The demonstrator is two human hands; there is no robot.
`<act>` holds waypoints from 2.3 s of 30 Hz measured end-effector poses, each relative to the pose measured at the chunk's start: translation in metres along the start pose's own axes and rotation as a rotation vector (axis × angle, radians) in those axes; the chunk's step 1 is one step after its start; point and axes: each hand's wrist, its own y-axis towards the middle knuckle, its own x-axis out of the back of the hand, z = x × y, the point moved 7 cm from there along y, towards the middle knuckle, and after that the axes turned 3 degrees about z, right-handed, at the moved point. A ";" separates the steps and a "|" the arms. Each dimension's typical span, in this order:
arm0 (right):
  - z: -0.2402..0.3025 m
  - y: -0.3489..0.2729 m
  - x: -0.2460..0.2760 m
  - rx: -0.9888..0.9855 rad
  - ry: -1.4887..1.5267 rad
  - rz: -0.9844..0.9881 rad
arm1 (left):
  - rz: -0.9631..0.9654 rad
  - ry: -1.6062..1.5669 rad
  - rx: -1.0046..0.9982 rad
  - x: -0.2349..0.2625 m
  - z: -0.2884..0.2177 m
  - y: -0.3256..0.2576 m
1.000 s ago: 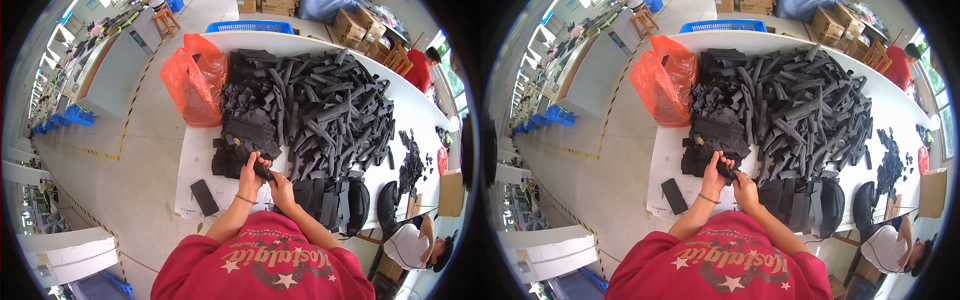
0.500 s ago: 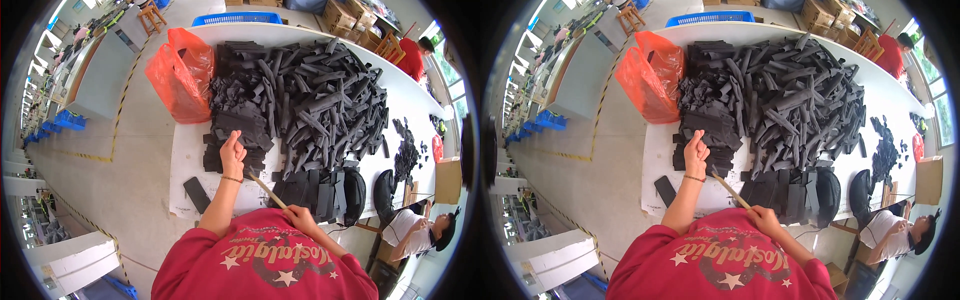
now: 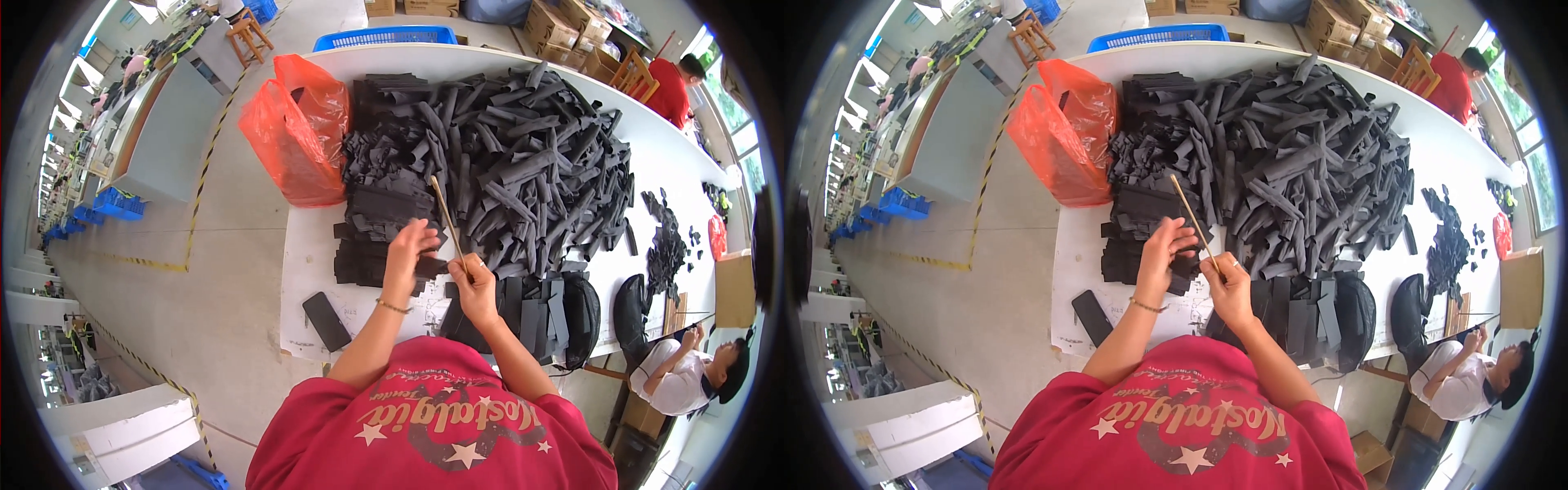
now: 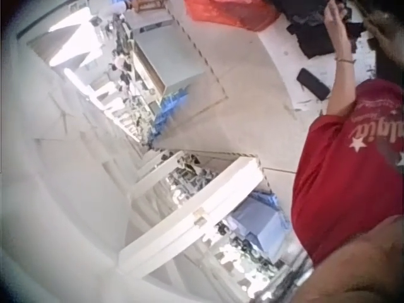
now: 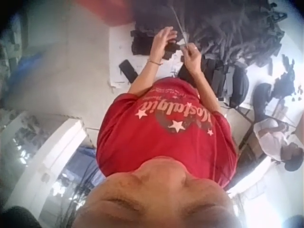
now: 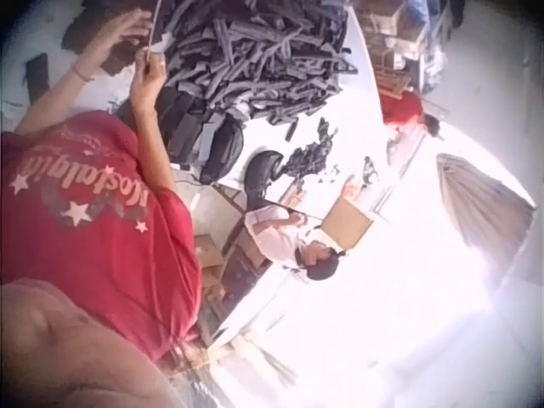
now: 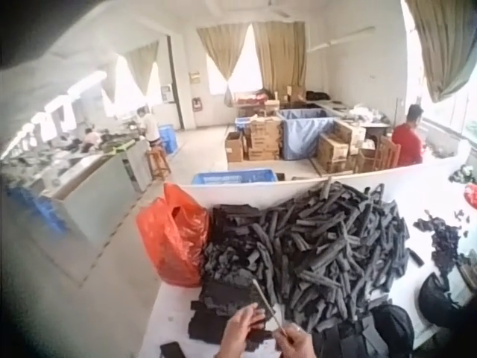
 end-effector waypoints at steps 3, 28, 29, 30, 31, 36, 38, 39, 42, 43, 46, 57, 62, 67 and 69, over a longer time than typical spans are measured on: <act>-0.006 0.005 0.006 0.022 -0.100 0.084 | 0.592 0.510 -0.052 -0.039 0.001 -0.026; -0.032 0.205 0.136 -0.063 -0.381 -0.341 | 0.005 1.315 -0.792 0.010 -0.055 0.045; -0.047 0.183 0.124 -0.187 -0.418 -0.231 | 0.047 1.391 -0.762 0.014 -0.058 0.065; -0.066 0.160 0.119 -0.013 -0.538 -0.098 | 0.103 1.506 -0.730 0.014 -0.054 0.086; -0.086 0.132 0.105 -0.195 -0.366 -0.076 | 0.102 1.559 -0.769 0.019 -0.056 0.098; -0.086 0.055 0.079 -0.209 -0.464 0.113 | 0.178 1.642 -0.808 0.033 -0.054 0.112; -0.078 0.049 0.075 -0.136 -0.488 0.146 | 0.168 1.589 -0.842 0.030 -0.065 0.104; -0.071 0.049 0.069 -0.060 -0.514 0.189 | 0.169 1.593 -0.852 0.028 -0.068 0.099; -0.056 0.054 0.059 0.057 -0.605 0.208 | 0.153 1.493 -0.837 0.025 -0.085 0.083; -0.050 0.056 0.054 0.095 -0.643 0.231 | 0.172 1.470 -0.840 0.022 -0.089 0.077; -0.042 0.054 0.049 0.148 -0.719 0.261 | 0.186 1.428 -0.849 0.015 -0.100 0.059; -0.045 0.008 -0.014 -0.206 -0.016 0.299 | -0.311 0.558 -0.884 -0.002 -0.115 -0.056; -0.042 -0.024 -0.052 -0.208 -0.103 0.214 | 0.085 -0.570 0.006 0.022 0.026 -0.024; -0.027 -0.030 -0.054 -0.072 -0.196 0.041 | -0.112 -0.482 -0.012 0.008 0.015 -0.037; -0.032 -0.039 -0.056 -0.072 -0.214 0.077 | -0.110 -0.458 -0.053 0.010 0.008 -0.036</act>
